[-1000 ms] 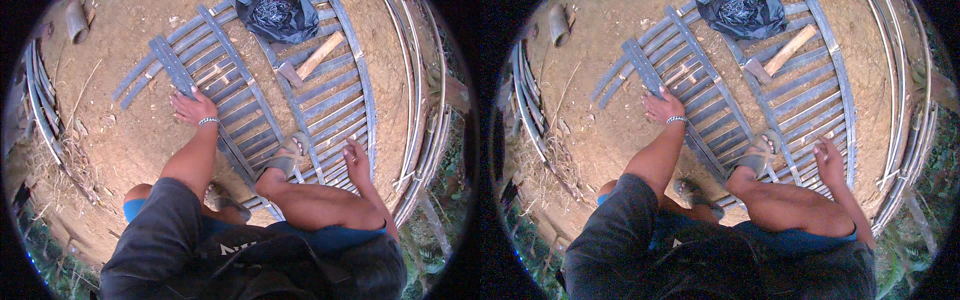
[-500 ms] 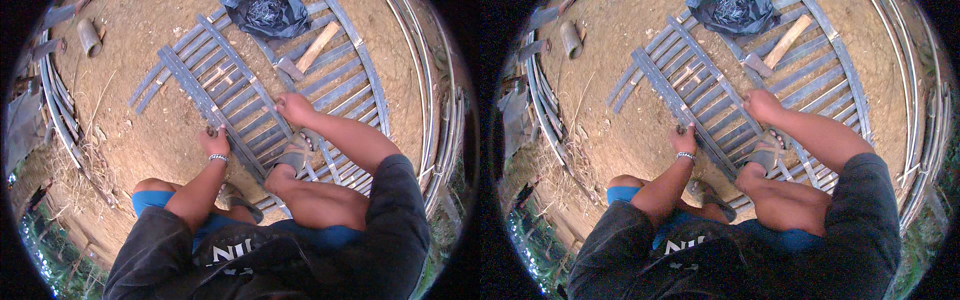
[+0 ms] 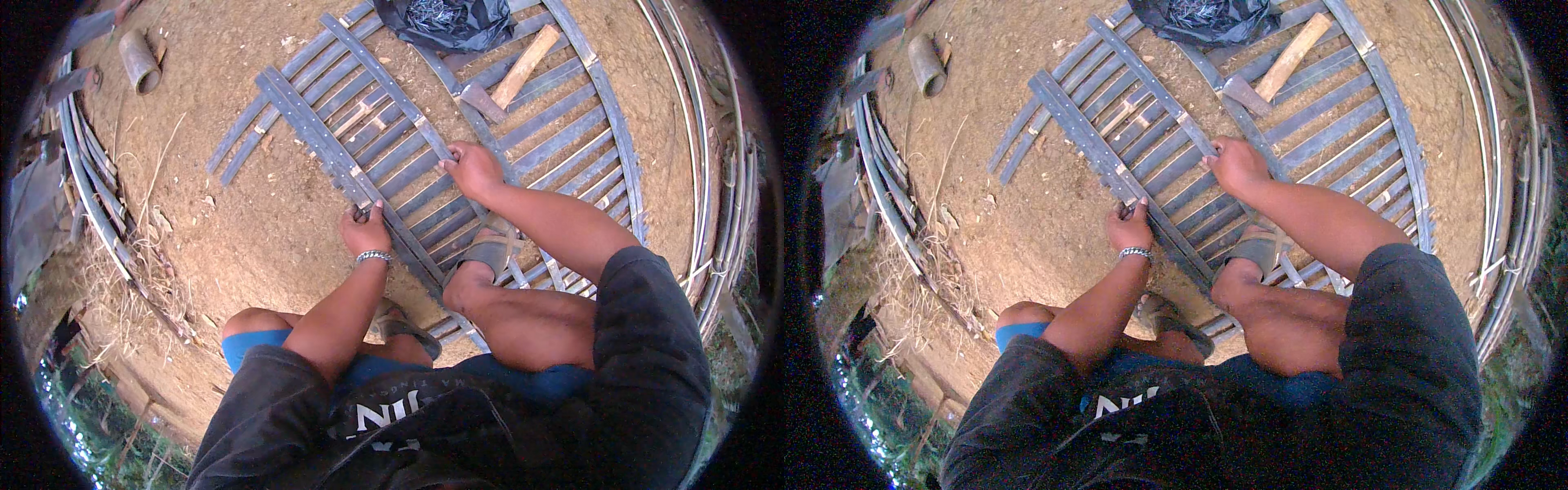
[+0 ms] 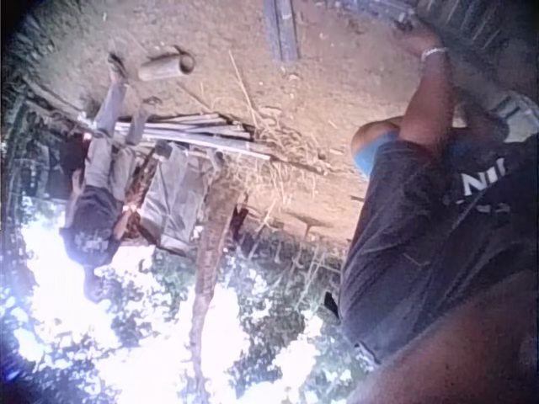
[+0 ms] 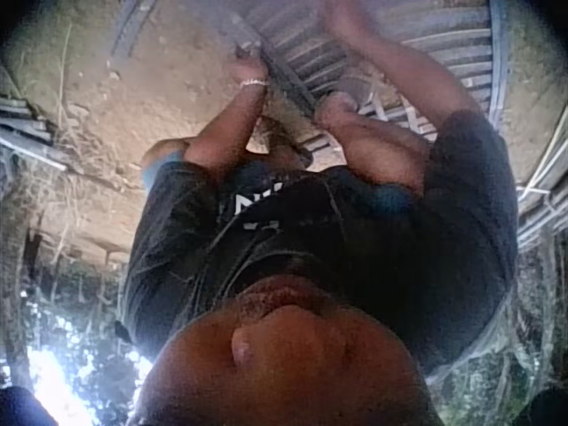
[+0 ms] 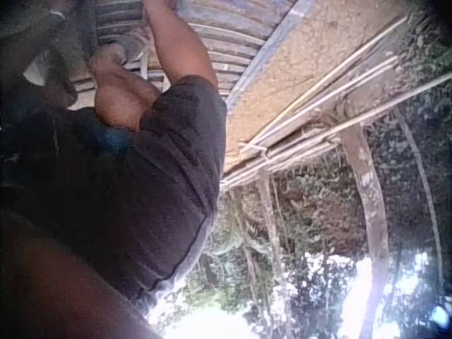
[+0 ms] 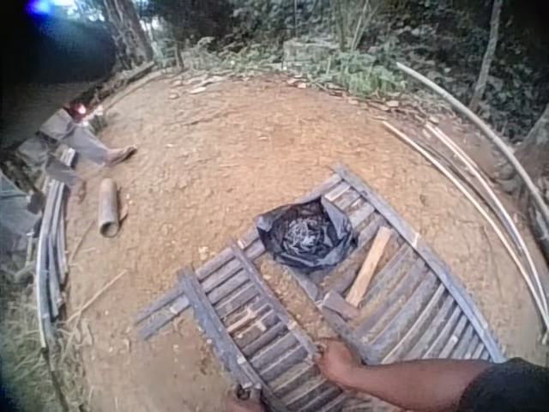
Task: The person sits on the ground and uses a hammer to drive nails into a wooden lattice structure. They repeatedly pick up nails from a black bag, position them on the wooden slats, and hammer them in to secure the frame.
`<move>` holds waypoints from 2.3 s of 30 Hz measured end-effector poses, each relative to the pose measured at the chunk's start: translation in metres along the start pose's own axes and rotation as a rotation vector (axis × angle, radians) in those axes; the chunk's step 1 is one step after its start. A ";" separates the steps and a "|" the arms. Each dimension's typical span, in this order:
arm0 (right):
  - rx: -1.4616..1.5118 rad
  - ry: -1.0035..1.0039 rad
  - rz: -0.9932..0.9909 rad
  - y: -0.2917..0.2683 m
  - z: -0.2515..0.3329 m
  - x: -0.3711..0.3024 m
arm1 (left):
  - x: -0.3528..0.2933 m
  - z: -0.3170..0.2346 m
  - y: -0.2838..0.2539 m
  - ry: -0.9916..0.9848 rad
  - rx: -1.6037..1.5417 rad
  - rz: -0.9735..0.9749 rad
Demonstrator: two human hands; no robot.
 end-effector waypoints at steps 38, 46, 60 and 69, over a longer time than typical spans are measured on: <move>-0.003 -0.058 -0.037 -0.003 0.005 -0.004 | 0.000 0.001 -0.007 0.108 -0.087 0.028; 0.030 -0.211 -0.029 -0.031 0.011 -0.011 | 0.010 0.008 -0.007 0.067 -0.001 0.013; -0.437 -0.561 -0.324 -0.125 0.131 0.200 | 0.022 -0.014 -0.027 0.257 0.019 -0.252; -0.419 -0.390 -0.302 -0.138 0.115 0.230 | 0.028 -0.034 -0.035 0.410 -0.033 -0.306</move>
Point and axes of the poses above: each hand's wrist, its own x-axis towards the middle knuckle, its own y-axis out of the palm, z = x × y, the point moved 1 cm from there along x, towards the middle knuckle, and after that the axes turned 8 degrees about x, right-handed, at the moved point
